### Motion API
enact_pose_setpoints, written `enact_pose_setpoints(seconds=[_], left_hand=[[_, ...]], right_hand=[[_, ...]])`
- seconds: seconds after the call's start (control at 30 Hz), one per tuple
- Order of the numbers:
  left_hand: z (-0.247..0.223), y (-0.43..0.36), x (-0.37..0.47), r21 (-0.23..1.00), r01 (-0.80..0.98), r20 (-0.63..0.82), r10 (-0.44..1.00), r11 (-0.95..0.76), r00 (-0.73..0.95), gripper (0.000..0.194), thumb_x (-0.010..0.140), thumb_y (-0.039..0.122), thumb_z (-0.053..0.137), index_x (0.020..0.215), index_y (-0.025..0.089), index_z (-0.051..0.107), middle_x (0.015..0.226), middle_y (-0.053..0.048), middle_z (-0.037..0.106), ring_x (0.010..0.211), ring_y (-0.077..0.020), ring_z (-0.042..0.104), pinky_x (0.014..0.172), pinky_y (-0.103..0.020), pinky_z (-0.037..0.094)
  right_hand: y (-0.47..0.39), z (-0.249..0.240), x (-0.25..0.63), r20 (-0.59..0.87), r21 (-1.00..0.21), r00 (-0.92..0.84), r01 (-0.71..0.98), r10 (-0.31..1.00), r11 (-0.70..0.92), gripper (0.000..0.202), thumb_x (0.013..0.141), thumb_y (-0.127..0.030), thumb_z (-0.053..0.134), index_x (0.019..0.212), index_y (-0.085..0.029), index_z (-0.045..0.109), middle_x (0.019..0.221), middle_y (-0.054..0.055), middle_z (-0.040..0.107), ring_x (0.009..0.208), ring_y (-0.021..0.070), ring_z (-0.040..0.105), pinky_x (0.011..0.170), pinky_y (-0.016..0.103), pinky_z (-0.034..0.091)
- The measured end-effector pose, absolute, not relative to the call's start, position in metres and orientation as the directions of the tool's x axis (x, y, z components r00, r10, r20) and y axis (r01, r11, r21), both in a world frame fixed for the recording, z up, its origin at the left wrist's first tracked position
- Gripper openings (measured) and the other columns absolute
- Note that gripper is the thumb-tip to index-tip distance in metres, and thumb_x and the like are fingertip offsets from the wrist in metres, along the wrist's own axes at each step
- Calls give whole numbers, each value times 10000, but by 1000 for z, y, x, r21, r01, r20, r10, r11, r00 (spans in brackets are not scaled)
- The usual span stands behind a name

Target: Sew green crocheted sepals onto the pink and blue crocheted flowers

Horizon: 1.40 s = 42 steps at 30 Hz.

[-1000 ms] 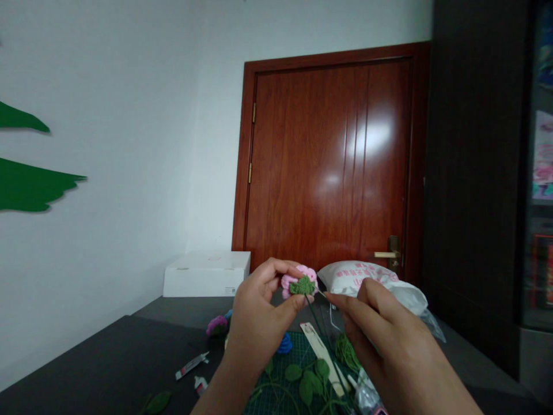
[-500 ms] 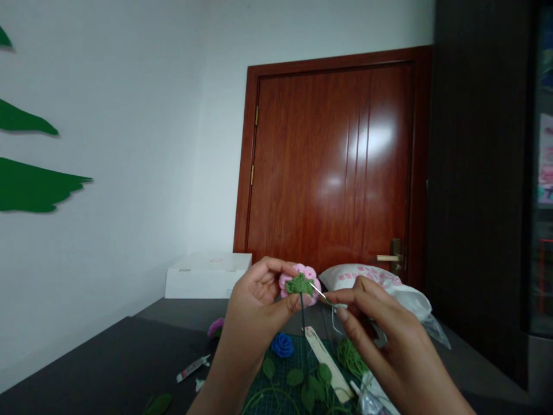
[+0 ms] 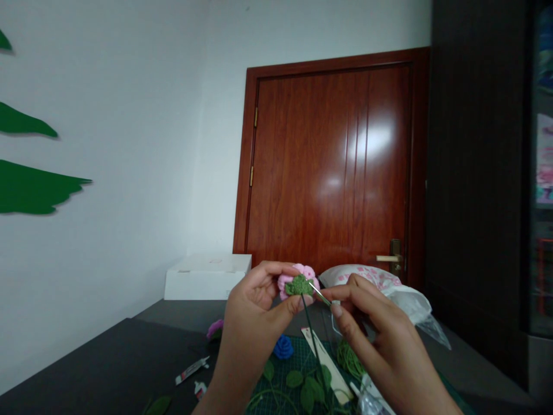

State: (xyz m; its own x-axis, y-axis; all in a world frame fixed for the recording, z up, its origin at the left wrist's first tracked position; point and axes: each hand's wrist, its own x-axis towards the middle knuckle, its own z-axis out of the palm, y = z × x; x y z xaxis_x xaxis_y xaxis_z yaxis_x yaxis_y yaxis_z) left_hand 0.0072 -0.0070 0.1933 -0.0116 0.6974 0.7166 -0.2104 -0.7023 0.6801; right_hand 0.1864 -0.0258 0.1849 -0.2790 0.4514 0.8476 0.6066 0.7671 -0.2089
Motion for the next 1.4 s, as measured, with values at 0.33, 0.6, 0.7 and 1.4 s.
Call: enact_pose_setpoints(seconds=[0.33,0.6,0.7,1.4], left_hand=[[195,-6,6,663,-266,726,688,-699,2,242,699,94,764,904,180,668,994,-70,758,963,-223,729,869,-358,598],[195,-5,6,623,-208,767,641,-754,-23,258,717,82,738,921,198,632,989,-54,735,973,-214,717,867,-341,592],[194,-5,5,619,-204,774,634,-759,-9,256,711,68,745,901,201,637,960,-32,726,947,-191,717,850,-302,584],[192,-8,3,627,-173,770,638,-760,-16,240,715,65,745,908,199,699,985,-39,747,948,-186,720,862,-292,581]], right_hand=[[-18,184,187,847,-258,-267,551,460,794,203,983,-206,470,1057,-215,659,794,14,569,731,166,601,606,265,474],[-22,185,186,840,-264,-270,552,470,791,223,969,-209,482,1077,-222,676,770,12,588,700,165,600,585,261,474],[-22,185,183,841,-287,-255,538,477,793,217,974,-214,476,1061,-222,675,775,11,575,705,164,591,586,262,466],[-11,185,187,868,-299,-235,454,436,839,169,976,-192,514,994,-242,675,812,5,564,774,170,572,671,288,435]])
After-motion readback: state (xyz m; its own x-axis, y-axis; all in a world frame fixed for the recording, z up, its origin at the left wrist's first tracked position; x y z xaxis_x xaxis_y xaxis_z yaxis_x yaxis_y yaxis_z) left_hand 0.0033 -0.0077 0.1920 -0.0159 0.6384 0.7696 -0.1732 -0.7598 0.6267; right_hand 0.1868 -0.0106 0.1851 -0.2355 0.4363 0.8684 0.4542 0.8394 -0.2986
